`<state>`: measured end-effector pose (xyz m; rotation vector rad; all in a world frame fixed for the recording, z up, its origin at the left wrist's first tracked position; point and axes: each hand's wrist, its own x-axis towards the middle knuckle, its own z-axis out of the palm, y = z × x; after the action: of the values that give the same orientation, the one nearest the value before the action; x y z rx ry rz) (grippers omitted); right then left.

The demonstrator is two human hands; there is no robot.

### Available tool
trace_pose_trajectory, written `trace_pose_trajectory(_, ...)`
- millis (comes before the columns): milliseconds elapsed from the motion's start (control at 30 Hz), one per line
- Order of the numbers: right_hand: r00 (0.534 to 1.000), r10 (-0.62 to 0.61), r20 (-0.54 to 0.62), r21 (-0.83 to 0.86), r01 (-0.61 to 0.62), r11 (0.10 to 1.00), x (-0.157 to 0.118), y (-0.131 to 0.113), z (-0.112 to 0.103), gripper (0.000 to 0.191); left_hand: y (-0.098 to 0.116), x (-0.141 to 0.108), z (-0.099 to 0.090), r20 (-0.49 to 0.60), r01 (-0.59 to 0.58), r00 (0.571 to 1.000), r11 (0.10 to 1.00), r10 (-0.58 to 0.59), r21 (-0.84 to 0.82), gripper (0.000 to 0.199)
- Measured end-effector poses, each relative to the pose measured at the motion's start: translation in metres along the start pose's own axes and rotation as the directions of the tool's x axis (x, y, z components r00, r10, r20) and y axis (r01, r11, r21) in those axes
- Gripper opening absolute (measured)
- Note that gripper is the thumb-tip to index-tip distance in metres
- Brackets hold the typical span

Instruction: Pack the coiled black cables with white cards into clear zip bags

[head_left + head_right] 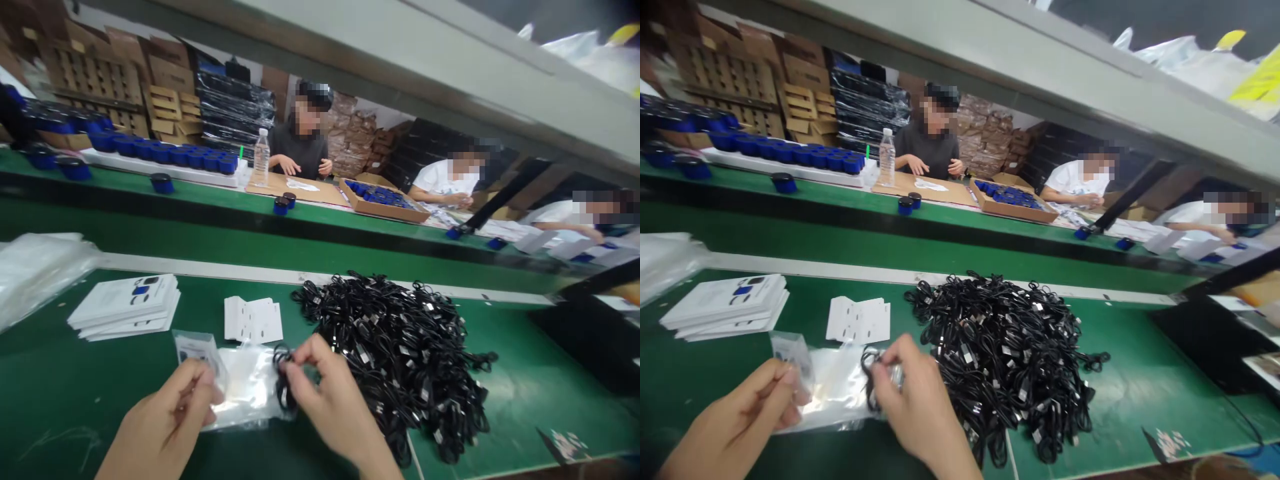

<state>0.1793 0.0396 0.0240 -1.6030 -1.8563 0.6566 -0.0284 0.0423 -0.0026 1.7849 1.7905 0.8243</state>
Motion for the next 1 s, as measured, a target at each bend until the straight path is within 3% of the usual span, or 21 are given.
trace_pose_trajectory(100, 0.959, -0.088, 0.271, 0.253, 0.017, 0.967, -0.006, -0.021, 0.020, 0.009, 0.003, 0.003, -0.005, 0.100, -0.018, 0.995, 1.000, 0.020, -0.022, 0.034)
trace_pose_trajectory(167, 0.940, -0.087, 0.330, 0.320, -0.025, 0.947, -0.009, -0.030, 0.035, 0.010, 0.004, 0.004, -0.006, 0.069, -0.053, 0.996, 0.998, 0.051, 0.029, 0.032)
trace_pose_trajectory(233, 0.958, -0.040, 0.285, 0.332, -0.060, 0.941, -0.014, -0.034, 0.051, 0.016, 0.005, 0.005, -0.006, 0.039, -0.055, 0.998, 0.995, 0.052, 0.086, 0.029)
trace_pose_trajectory(267, 0.970, -0.025, 0.243, 0.316, -0.055, 0.947, -0.017, -0.034, 0.058, 0.030, 0.005, 0.005, -0.006, 0.032, -0.047, 0.999, 0.994, 0.043, 0.103, 0.028)
trace_pose_trajectory(333, 0.988, -0.068, 0.140, 0.230, 0.034, 0.972, -0.021, -0.032, 0.068, 0.053, 0.005, 0.005, -0.005, 0.026, -0.026, 0.999, 0.993, 0.023, 0.113, 0.026)
trace_pose_trajectory(367, 0.987, -0.125, 0.097, 0.173, 0.107, 0.979, -0.023, -0.030, 0.071, 0.056, 0.005, 0.006, -0.005, 0.027, -0.018, 1.000, 0.993, 0.015, 0.113, 0.026)
trace_pose_trajectory(433, 0.968, -0.245, 0.049, 0.086, 0.241, 0.967, -0.025, -0.027, 0.073, 0.045, 0.003, 0.006, -0.006, 0.036, -0.006, 0.999, 0.995, 0.003, 0.103, 0.027)
trace_pose_trajectory(500, 0.953, -0.296, 0.070, 0.115, 0.287, 0.951, -0.023, -0.024, 0.069, 0.035, 0.002, 0.007, -0.007, 0.048, 0.002, 0.999, 0.996, -0.006, 0.084, 0.027)
trace_pose_trajectory(600, 0.968, -0.219, 0.125, 0.344, 0.165, 0.924, -0.020, -0.022, 0.059, 0.020, 0.000, 0.006, -0.011, 0.087, -0.001, 0.996, 0.999, -0.002, 0.035, 0.031)
trace_pose_trajectory(667, 0.987, -0.128, 0.100, 0.449, 0.070, 0.891, -0.019, -0.022, 0.053, 0.011, 0.000, 0.005, -0.013, 0.108, -0.009, 0.994, 1.000, 0.009, -0.001, 0.035)
trace_pose_trajectory(833, 0.999, -0.045, -0.019, 0.464, 0.048, 0.884, -0.019, -0.024, 0.043, 0.015, 0.001, 0.003, -0.016, 0.047, -0.117, 0.992, 0.991, 0.120, -0.067, 0.030)
trace_pose_trajectory(1000, 0.992, -0.062, -0.113, 0.381, 0.100, 0.919, -0.018, -0.023, 0.045, 0.022, 0.003, -0.001, -0.011, -0.065, -0.251, 0.965, 0.967, 0.254, 0.051, 0.024)
